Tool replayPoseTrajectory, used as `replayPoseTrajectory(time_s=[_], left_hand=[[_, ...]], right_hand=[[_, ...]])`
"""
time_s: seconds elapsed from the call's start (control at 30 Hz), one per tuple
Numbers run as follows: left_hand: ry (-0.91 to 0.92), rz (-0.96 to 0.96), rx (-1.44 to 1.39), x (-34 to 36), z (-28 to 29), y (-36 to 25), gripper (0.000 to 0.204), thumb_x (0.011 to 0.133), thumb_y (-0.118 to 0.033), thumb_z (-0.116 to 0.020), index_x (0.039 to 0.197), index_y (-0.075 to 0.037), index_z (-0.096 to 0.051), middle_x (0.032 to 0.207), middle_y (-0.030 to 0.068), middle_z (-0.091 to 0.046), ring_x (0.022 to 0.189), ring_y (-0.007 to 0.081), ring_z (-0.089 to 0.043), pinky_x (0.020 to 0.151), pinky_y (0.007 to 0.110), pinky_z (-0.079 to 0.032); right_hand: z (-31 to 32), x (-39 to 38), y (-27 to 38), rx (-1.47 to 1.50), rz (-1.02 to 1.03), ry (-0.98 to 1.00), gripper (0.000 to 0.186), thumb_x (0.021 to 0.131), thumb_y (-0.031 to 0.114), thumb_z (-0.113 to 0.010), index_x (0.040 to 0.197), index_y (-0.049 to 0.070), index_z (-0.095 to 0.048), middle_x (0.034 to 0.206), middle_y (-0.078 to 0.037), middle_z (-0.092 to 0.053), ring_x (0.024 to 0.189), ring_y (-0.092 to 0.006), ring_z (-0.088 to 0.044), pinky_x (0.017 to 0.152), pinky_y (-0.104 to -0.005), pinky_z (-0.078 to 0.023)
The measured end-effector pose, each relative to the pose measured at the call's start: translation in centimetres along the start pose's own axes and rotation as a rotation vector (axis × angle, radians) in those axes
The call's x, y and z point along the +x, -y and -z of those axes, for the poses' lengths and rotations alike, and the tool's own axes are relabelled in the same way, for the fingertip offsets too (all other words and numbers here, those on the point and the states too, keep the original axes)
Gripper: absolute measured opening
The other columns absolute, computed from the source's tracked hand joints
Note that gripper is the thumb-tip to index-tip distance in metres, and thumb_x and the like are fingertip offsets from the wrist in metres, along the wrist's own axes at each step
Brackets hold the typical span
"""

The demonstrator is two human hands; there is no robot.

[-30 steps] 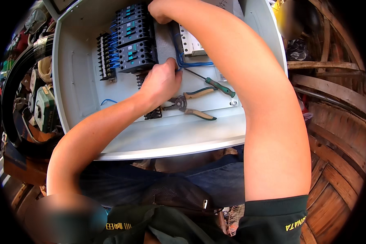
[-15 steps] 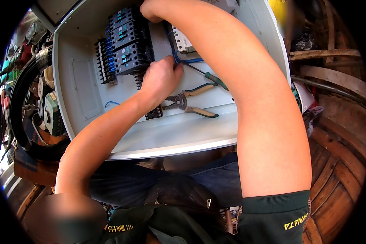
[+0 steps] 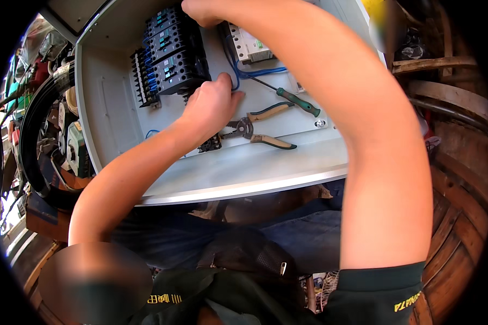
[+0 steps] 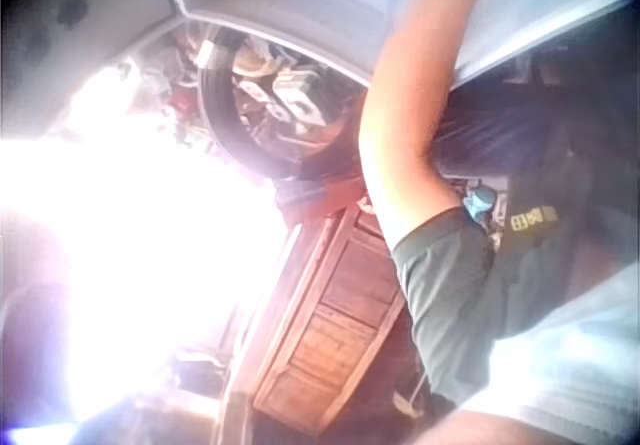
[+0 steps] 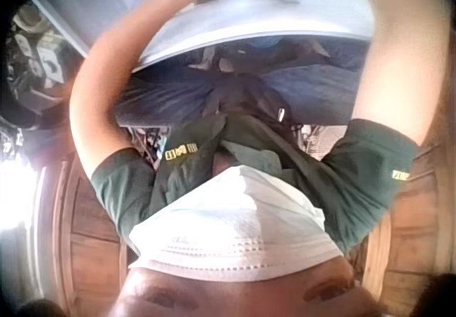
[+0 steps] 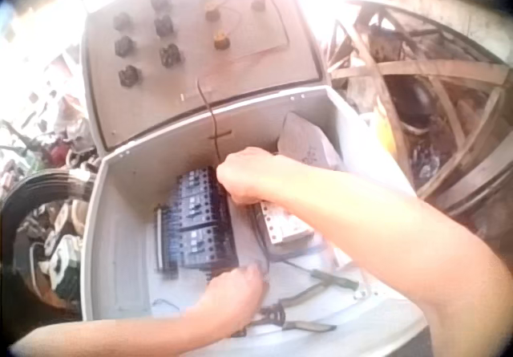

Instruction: The person sits on the floor and works inside an open electrical distribution box. They use pliers and a screwdriver to strip, cut, and connect blue wires to terminal blocks and circuit breakers.

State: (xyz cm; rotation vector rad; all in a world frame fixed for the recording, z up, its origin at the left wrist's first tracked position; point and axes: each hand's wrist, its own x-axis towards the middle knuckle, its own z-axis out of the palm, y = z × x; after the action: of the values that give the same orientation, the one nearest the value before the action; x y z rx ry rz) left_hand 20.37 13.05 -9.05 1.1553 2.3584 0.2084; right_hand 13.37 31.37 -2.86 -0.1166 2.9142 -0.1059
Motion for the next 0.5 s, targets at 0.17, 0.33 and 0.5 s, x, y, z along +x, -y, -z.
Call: replayPoseTrajectory(time_s=[0.17,0.33,0.5], left_hand=[[-0.230,-0.578,0.479,-3.1,1.3,3.8,0.014,0.084,-0.009,-0.064,0.094,-0.002,-0.057,0.099,0.0117,-0.060,0.093,0.0266,-0.065,0.068,0.040,-0.057],[-0.316,-0.514,0.432,-2.9,0.4,4.4,0.013,0.080,-0.004,-0.062,0.092,-0.001,-0.056,0.092,0.0104,-0.058,0.091,0.0261,-0.067,0.065,0.036,-0.059],[-0.187,-0.479,0.422,-1.6,-0.6,3.7,0.012,0.079,-0.002,-0.061,0.090,0.000,-0.057,0.089,0.0145,-0.060,0.066,0.0291,-0.070,0.056,0.038,-0.058]], right_hand=[[0.0,-5.7,0.2,-0.068,0.173,-0.108,0.016,0.079,0.013,-0.061,0.084,0.004,-0.074,0.089,-0.017,-0.072,0.092,-0.0351,-0.069,0.080,-0.0453,-0.055],[-4.3,-8.8,1.2,-0.034,0.260,-0.213,0.010,0.080,0.010,-0.063,0.080,0.003,-0.070,0.082,-0.015,-0.070,0.080,-0.0340,-0.070,0.070,-0.0466,-0.056],[-6.5,-11.4,3.8,0.066,0.091,0.065,0.012,0.072,0.001,-0.061,0.079,0.001,-0.070,0.080,-0.019,-0.069,0.078,-0.0358,-0.070,0.066,-0.0464,-0.057]])
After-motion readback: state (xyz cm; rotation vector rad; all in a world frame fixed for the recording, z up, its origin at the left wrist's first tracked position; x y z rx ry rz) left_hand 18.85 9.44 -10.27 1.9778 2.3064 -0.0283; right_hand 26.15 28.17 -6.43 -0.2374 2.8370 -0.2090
